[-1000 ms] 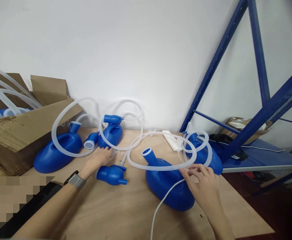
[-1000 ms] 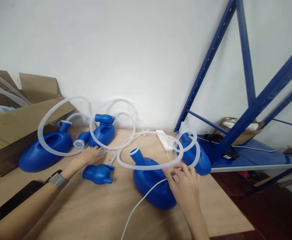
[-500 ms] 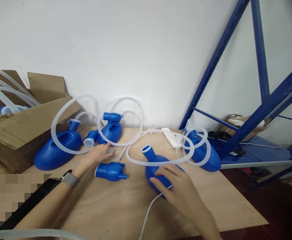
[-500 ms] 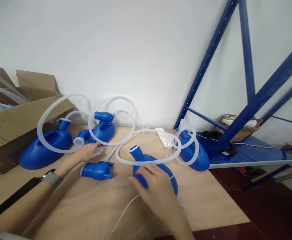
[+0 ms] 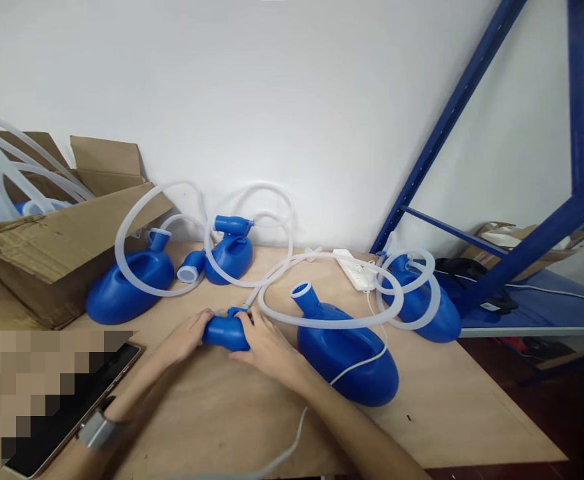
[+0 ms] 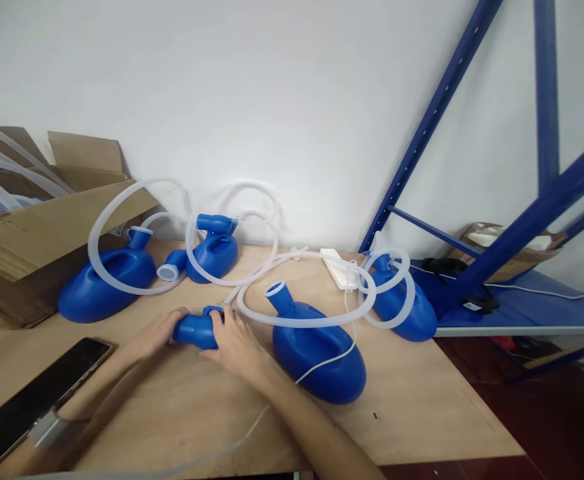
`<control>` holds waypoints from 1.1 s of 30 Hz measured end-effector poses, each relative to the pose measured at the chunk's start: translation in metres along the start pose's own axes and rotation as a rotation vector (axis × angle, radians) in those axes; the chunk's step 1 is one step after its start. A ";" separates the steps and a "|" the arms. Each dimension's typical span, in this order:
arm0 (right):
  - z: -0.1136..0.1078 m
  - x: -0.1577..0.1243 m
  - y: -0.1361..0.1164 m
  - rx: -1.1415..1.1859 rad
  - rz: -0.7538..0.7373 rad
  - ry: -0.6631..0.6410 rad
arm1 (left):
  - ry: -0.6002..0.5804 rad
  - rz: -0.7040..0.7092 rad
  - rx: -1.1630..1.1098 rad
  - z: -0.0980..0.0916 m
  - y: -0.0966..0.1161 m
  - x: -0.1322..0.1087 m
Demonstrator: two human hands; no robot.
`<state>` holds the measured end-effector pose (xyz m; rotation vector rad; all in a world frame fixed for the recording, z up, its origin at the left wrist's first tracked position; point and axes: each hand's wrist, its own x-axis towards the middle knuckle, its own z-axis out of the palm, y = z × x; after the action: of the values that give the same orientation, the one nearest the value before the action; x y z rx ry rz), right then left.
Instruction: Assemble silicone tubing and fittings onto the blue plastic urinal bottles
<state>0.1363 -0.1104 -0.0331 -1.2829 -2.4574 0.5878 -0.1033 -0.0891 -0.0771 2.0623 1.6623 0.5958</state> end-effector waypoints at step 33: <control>-0.077 -0.086 -0.043 -0.284 0.099 0.645 | 0.627 0.776 0.126 -0.029 0.130 -0.063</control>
<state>0.1881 -0.1877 0.0482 -1.4223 -1.9804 -0.1583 -0.0284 -0.1744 0.0164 2.7961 1.1049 1.5445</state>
